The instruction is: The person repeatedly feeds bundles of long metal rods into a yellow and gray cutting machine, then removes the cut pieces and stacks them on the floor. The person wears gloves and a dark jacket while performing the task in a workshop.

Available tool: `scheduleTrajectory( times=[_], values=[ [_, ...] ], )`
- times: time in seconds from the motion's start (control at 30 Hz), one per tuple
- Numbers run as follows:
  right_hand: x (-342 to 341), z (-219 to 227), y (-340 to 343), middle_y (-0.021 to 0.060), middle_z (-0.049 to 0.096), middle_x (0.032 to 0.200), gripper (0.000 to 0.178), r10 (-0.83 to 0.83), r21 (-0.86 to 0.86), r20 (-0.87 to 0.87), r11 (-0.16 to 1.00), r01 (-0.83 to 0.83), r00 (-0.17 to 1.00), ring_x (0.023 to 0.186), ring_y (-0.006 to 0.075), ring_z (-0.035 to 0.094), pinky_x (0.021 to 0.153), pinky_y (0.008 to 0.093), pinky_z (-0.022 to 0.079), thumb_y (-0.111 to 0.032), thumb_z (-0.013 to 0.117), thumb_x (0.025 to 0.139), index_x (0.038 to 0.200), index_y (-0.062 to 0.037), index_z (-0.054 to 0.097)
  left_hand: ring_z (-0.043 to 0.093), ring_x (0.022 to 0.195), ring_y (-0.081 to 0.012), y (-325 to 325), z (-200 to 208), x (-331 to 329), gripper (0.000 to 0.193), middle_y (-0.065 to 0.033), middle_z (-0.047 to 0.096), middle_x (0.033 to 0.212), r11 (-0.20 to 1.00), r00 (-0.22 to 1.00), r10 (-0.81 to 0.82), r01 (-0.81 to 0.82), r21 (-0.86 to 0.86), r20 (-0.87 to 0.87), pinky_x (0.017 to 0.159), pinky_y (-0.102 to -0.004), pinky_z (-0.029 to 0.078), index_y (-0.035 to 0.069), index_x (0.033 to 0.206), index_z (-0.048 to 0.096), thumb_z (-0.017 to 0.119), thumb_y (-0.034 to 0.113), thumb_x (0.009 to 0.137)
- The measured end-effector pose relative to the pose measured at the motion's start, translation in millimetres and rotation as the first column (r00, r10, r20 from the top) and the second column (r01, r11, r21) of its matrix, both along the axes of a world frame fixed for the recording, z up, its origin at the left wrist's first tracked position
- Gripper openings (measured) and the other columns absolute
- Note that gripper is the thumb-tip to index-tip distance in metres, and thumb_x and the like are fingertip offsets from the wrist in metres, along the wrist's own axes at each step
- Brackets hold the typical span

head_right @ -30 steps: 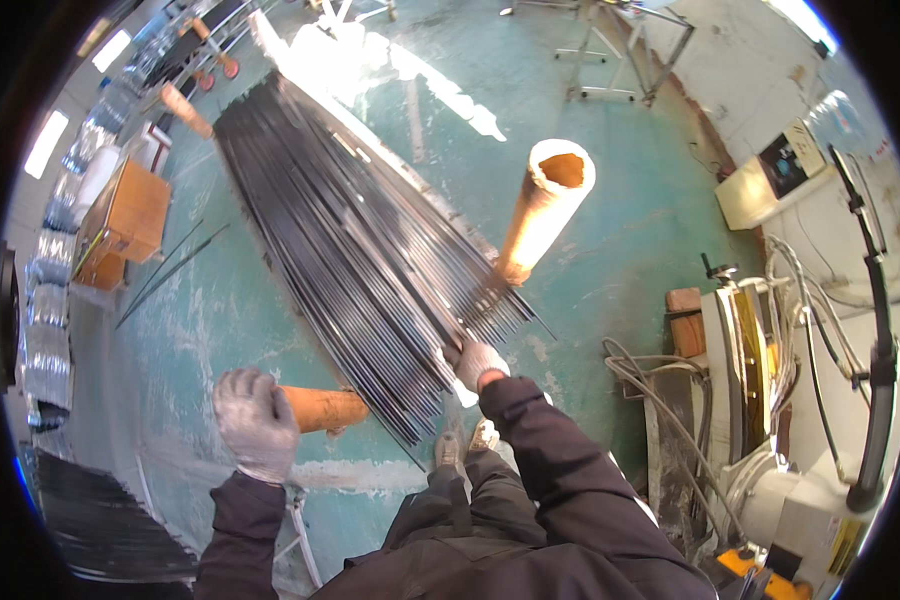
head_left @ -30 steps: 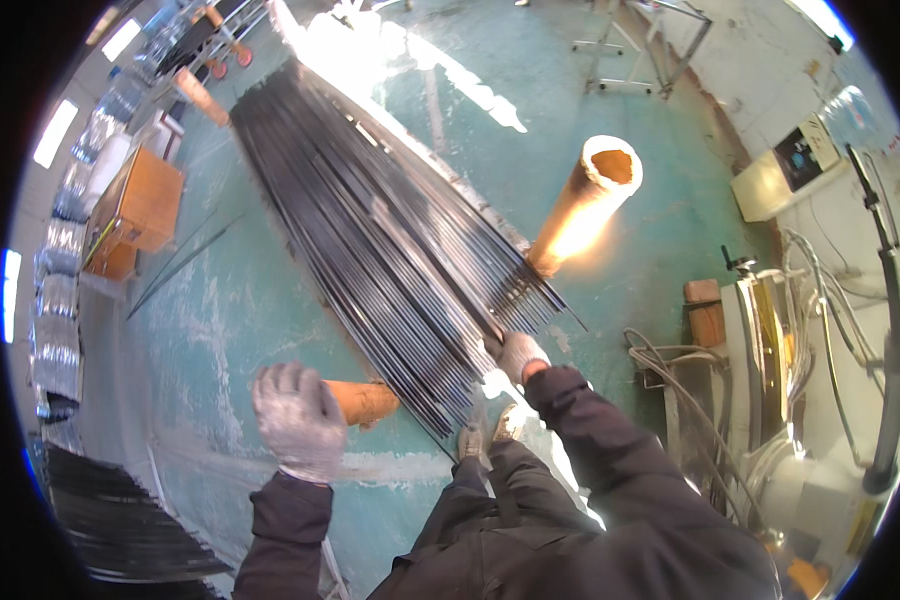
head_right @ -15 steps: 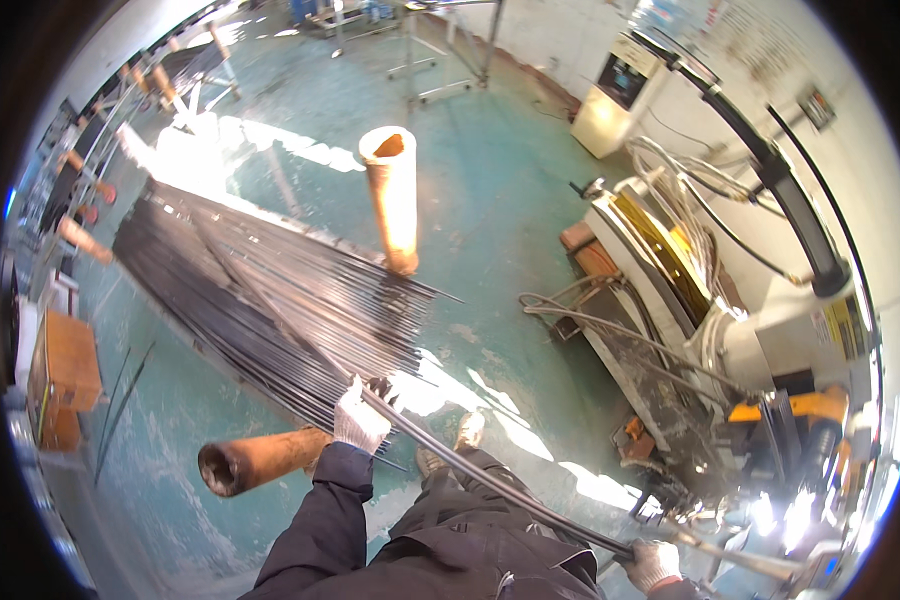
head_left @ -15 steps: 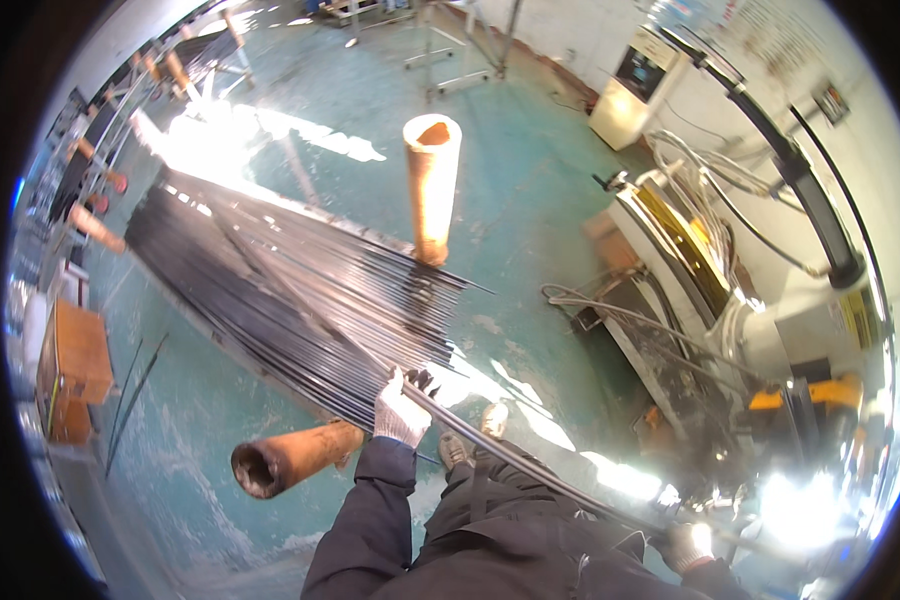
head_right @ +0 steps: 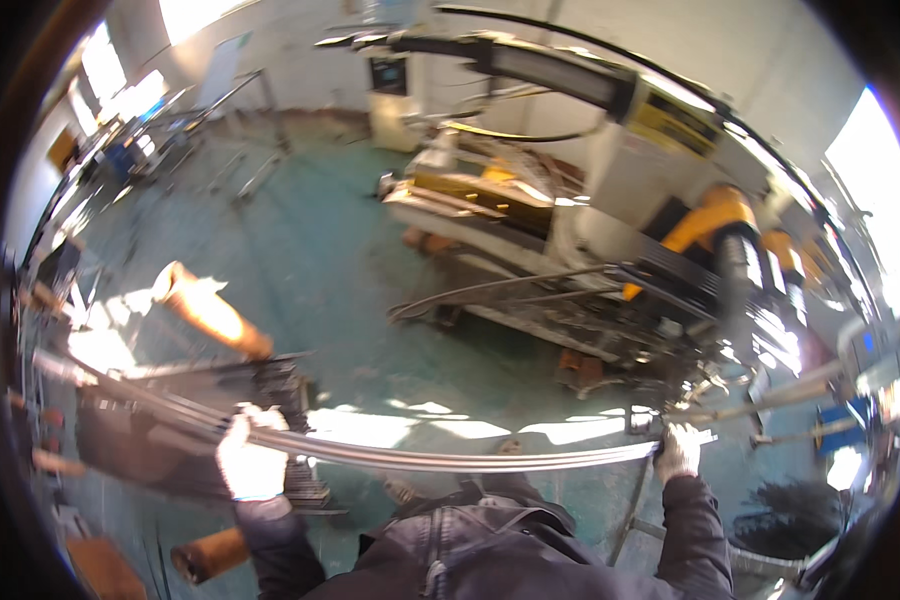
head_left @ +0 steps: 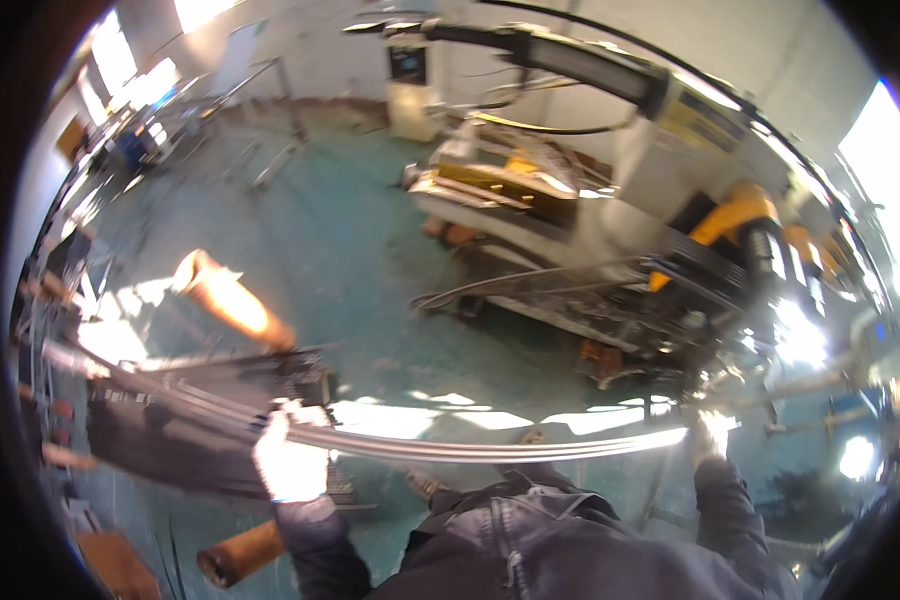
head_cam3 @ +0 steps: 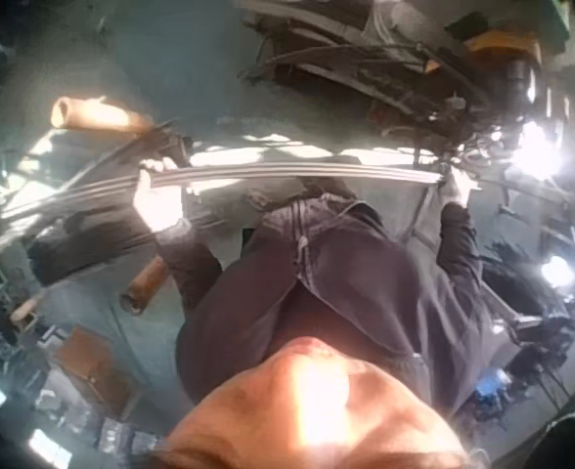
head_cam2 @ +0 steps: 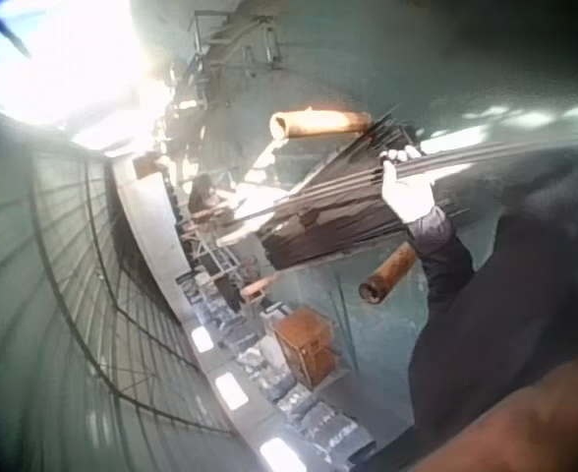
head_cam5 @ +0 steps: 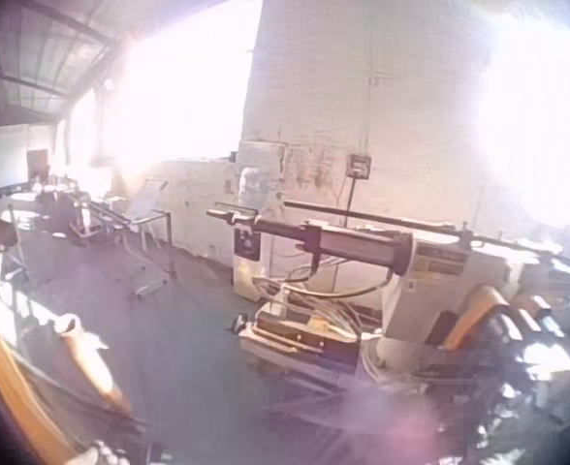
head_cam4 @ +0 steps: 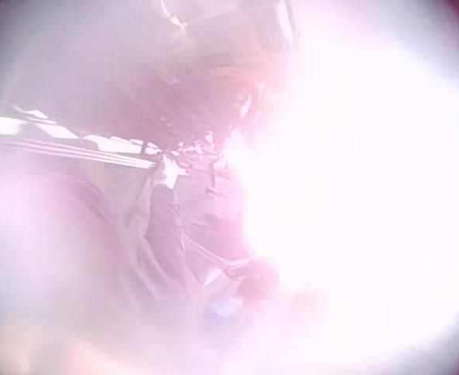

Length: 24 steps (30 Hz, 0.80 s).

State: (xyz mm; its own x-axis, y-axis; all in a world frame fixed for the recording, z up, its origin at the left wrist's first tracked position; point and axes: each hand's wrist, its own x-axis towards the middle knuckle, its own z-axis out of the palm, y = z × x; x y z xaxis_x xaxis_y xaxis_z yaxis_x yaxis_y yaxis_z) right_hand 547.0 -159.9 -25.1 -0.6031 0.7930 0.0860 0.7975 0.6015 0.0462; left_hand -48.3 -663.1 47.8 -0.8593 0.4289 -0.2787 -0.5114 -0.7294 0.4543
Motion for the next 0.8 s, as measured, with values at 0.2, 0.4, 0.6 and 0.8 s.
scheduleTrajectory(
  times=[0.2, 0.4, 0.6, 0.8],
  values=[
    [58.6, 13.9, 61.1, 0.0271, 0.068, 0.135, 0.041, -0.637, -0.568, -0.721, 0.769, 0.294, 0.273, 0.131, 0.0469, 0.066, 0.117, 0.0532, 0.053, -0.001, 0.066, 0.091, 0.130, 0.0027, 0.059, 0.059, 0.092, -0.0158, 182.5, 72.4, 63.7, 0.013, -0.0019, 0.063, 0.104, 0.988, 0.969, -0.120, 0.096, -0.118, -0.217, 0.099, -0.0400, 0.053, 0.009, 0.127, 0.061, 0.064, 0.011, 0.114],
    [-53.7, 55.9, 44.2, 0.0290, 0.062, 0.141, 0.054, -0.820, -0.516, -0.071, 0.517, -0.683, -0.567, 0.133, 0.0485, 0.066, 0.121, 0.0581, 0.056, 0.010, 0.060, 0.100, 0.150, 0.0075, 0.042, 0.065, 0.114, -0.0339, 353.1, 97.7, 150.1, 0.025, -0.0126, 0.068, 0.116, 0.878, 0.851, -0.478, 0.472, -0.084, -0.216, 0.122, -0.0616, 0.049, 0.005, 0.133, 0.064, 0.067, 0.012, 0.110],
    [13.0, 78.4, 124.6, 0.0186, 0.068, 0.140, 0.039, -0.695, -0.549, -0.181, 0.659, -0.514, -0.696, 0.130, 0.0355, 0.071, 0.113, 0.0476, 0.064, 0.005, 0.058, 0.110, 0.149, 0.0072, 0.052, 0.066, 0.122, -0.0285, 397.8, 129.4, 61.3, 0.030, -0.0095, 0.067, 0.122, 0.880, 0.762, -0.461, 0.456, -0.129, -0.455, 0.127, -0.0539, 0.048, 0.001, 0.135, 0.061, 0.070, 0.014, 0.109],
    [43.9, 78.2, 184.0, 0.0166, 0.081, 0.128, 0.039, -0.483, -0.469, -0.852, 0.876, -0.112, -0.203, 0.116, 0.0232, 0.080, 0.096, 0.0310, 0.066, 0.006, 0.063, 0.106, 0.144, 0.0102, 0.066, 0.068, 0.122, -0.0254, 438.1, 88.2, -21.1, 0.021, -0.0073, 0.068, 0.125, 0.888, 0.781, -0.440, 0.451, -0.088, -0.443, 0.124, -0.0501, 0.053, 0.001, 0.129, 0.065, 0.070, 0.010, 0.110]
  ],
)
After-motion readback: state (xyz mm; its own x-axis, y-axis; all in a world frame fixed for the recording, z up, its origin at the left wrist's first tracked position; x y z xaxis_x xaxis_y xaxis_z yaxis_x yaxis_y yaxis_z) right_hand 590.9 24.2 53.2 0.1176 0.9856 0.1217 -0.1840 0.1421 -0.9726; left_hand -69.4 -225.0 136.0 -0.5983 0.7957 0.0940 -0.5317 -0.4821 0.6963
